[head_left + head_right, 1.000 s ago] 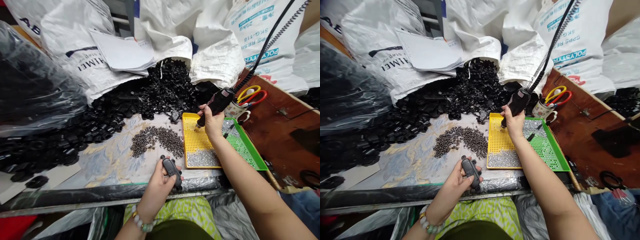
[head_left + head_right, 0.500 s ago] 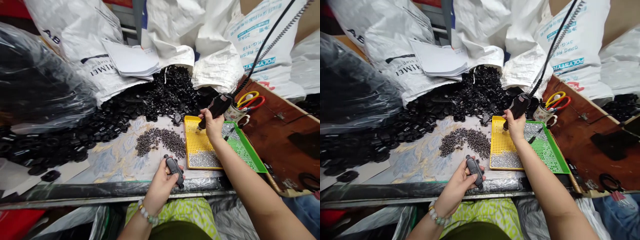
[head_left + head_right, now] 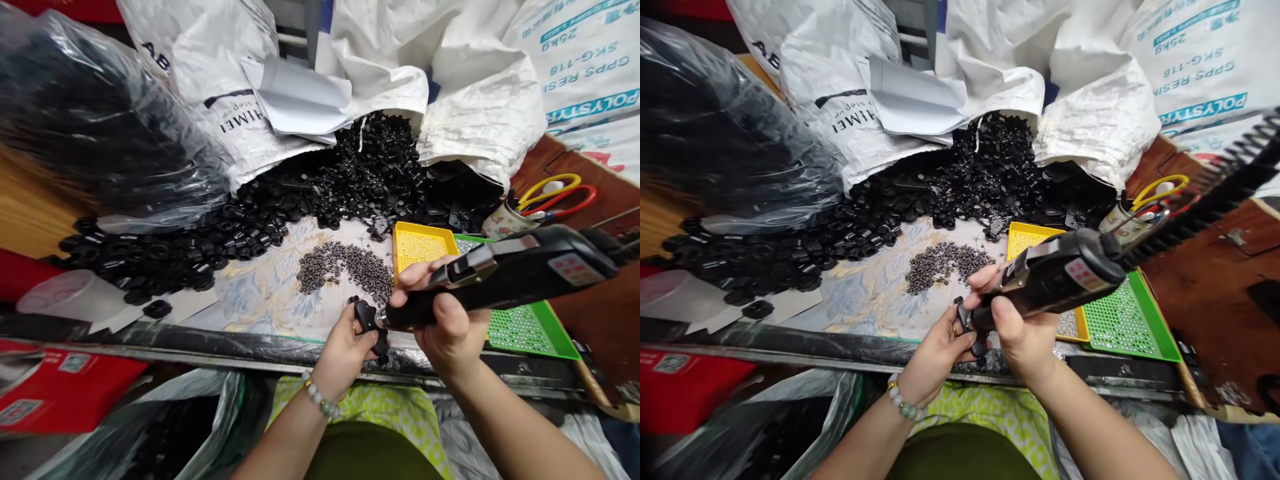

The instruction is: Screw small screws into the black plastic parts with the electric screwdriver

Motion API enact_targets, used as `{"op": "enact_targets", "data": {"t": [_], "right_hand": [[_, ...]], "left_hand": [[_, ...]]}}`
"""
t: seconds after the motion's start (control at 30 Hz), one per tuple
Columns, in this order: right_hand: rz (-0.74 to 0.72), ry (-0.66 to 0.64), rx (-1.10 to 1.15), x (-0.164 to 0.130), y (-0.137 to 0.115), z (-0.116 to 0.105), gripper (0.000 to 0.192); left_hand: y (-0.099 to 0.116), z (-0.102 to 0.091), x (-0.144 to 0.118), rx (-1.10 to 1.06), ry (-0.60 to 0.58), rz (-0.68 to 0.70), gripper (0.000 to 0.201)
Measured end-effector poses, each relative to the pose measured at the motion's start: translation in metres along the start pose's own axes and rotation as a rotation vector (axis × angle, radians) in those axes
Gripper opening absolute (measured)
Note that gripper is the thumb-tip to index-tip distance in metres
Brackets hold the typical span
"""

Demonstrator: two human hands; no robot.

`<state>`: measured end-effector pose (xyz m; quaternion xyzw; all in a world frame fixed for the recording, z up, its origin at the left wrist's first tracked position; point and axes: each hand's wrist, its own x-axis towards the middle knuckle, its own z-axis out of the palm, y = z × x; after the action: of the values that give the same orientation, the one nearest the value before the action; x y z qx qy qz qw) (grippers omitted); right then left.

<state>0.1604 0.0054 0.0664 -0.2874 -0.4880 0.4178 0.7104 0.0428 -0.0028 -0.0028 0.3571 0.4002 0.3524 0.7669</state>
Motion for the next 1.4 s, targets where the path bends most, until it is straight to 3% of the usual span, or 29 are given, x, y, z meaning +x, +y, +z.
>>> {"op": "enact_targets", "data": {"t": [0.43,0.7,0.87,0.93,1.0,1.07,1.23,1.4], "right_hand": [[0.066,-0.020,-0.017,-0.008,0.013,-0.006,0.023],[0.076,-0.197,-0.096,-0.012,0.017,0.000,0.021],[0.067,-0.202,-0.083,0.000,0.000,0.003,0.022],[-0.056,-0.099,-0.072,0.018,-0.011,-0.001,0.020],[-0.247,0.107,-0.143,0.044,-0.015,-0.012,0.012],[-0.348,0.281,-0.270,0.071,-0.010,-0.032,0.013],[-0.239,0.430,-0.412,0.111,0.033,-0.094,0.024],[-0.213,0.410,-0.394,0.114,0.057,-0.114,0.027]], "left_hand": [[0.001,0.000,0.001,-0.001,0.025,-0.010,0.040],[-0.008,-0.002,0.003,0.020,0.058,0.126,0.045],[-0.002,0.001,0.002,0.099,0.034,0.113,0.035],[0.002,0.002,0.001,0.115,0.027,0.031,0.033],[0.004,0.001,-0.001,0.090,0.013,-0.017,0.033],[0.005,-0.001,-0.002,0.053,-0.014,-0.018,0.035],[0.007,-0.011,-0.003,0.022,-0.089,-0.068,0.047],[0.010,-0.015,-0.003,-0.011,-0.113,-0.090,0.049]]}}
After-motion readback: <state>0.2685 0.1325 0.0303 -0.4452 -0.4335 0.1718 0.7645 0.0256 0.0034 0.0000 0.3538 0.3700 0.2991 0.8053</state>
